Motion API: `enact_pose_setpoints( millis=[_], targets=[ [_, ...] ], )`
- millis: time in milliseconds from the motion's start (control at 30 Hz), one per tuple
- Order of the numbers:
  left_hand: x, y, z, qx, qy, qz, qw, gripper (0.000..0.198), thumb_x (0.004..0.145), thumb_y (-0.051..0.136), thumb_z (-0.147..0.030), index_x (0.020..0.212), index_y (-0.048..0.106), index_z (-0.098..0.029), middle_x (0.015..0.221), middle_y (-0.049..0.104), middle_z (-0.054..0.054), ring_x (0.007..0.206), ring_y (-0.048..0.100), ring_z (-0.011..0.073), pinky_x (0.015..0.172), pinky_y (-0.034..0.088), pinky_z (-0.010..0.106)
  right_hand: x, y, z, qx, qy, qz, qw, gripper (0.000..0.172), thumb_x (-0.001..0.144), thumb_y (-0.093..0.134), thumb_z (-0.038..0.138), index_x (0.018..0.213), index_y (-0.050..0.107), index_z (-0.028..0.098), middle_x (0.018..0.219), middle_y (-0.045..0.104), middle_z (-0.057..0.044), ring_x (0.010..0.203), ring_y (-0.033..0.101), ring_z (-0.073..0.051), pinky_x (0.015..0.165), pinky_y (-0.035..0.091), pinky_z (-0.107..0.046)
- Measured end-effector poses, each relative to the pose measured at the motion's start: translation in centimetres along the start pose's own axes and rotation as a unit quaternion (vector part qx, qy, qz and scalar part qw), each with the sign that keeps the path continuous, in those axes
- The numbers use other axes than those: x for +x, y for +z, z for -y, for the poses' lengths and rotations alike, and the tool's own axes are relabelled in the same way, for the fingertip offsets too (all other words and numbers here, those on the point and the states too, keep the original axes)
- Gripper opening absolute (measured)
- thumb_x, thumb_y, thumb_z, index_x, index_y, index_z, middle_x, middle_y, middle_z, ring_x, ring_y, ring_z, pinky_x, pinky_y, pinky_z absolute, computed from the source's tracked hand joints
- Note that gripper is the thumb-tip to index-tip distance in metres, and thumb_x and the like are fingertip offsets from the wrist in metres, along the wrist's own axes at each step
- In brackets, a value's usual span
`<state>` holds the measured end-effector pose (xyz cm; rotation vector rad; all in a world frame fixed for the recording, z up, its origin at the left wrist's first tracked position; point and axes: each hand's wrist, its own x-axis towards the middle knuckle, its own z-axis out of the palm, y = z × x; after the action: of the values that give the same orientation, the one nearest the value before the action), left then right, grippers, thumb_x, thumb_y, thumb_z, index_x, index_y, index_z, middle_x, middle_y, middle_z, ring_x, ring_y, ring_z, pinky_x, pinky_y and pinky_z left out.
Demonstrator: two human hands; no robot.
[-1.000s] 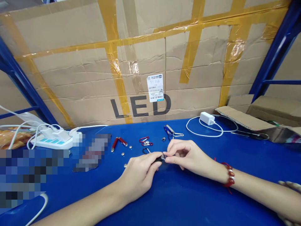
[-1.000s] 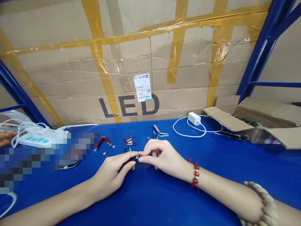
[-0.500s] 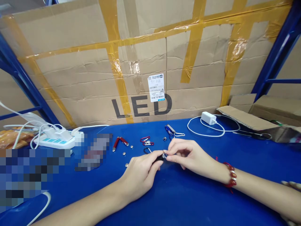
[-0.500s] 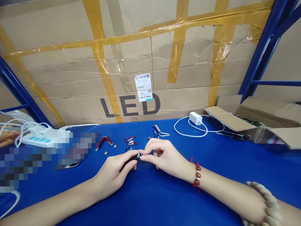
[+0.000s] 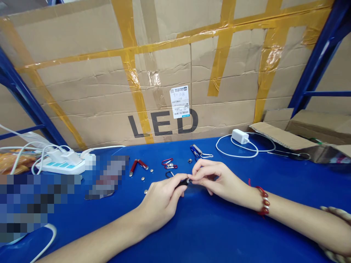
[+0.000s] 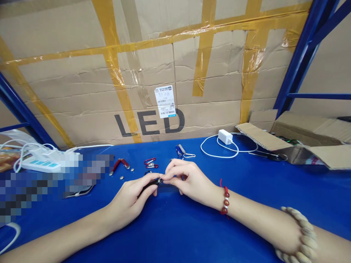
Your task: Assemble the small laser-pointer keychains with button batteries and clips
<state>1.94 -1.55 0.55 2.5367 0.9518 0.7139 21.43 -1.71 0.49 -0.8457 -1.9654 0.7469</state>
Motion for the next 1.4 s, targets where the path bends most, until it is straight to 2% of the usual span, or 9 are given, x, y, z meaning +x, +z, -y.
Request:
enact_pose_setpoints(
  millis=[567,700,833,1033,1400],
  targets=[
    [0.0,0.0,0.0,0.019,0.023,0.016,0.999,0.03,0.09,0.027,-0.018,0.112,0.047,-0.023,0.07,0.056,-0.002,0.063,0.054,0.0116,0.062,0.04,0.02,-0.1,0.0,0.0,0.009,-0.002,0.005,1.0,0.024,0.08,0.056,0.034,0.071,0.068,0.015,0.08,0.053,-0.002,0.04,0.045,-0.001,0.036,0.041,-0.015],
    [0.1,-0.2,0.0,0.044,0.035,0.036,0.998,0.03,0.09,0.027,-0.018,0.109,0.049,-0.023,0.067,0.055,-0.003,0.059,0.053,0.0116,0.057,0.039,0.019,0.0,-0.2,-0.2,-0.047,-0.07,0.007,0.996,0.023,0.081,0.056,0.028,0.067,0.068,0.015,0.075,0.056,-0.003,0.048,0.049,-0.004,0.044,0.044,-0.017],
    [0.1,-0.3,-0.1,0.054,0.045,0.045,0.996,0.028,0.09,0.029,-0.018,0.106,0.052,-0.022,0.069,0.058,-0.002,0.061,0.055,0.0124,0.06,0.04,0.02,-0.1,-0.4,-0.6,-0.108,-0.124,0.008,0.986,0.021,0.082,0.054,0.021,0.067,0.067,0.016,0.076,0.058,-0.004,0.061,0.056,-0.009,0.055,0.046,-0.02],
    [0.1,-0.2,0.0,0.066,0.049,0.055,0.995,0.025,0.09,0.03,-0.019,0.102,0.052,-0.022,0.073,0.06,-0.001,0.063,0.056,0.0132,0.06,0.041,0.02,-0.5,-0.5,-1.0,-0.152,-0.143,0.022,0.978,0.02,0.082,0.052,0.018,0.069,0.067,0.018,0.077,0.06,-0.004,0.06,0.055,-0.008,0.054,0.043,-0.019],
    [0.0,-0.3,-0.1,0.057,0.052,0.062,0.995,0.021,0.09,0.032,-0.019,0.099,0.05,-0.021,0.074,0.061,-0.001,0.064,0.058,0.0138,0.061,0.042,0.021,-0.7,-0.6,-0.1,-0.225,-0.162,0.03,0.96,0.021,0.081,0.05,0.013,0.067,0.065,0.017,0.075,0.06,-0.003,0.053,0.053,-0.006,0.049,0.038,-0.016]
  ],
)
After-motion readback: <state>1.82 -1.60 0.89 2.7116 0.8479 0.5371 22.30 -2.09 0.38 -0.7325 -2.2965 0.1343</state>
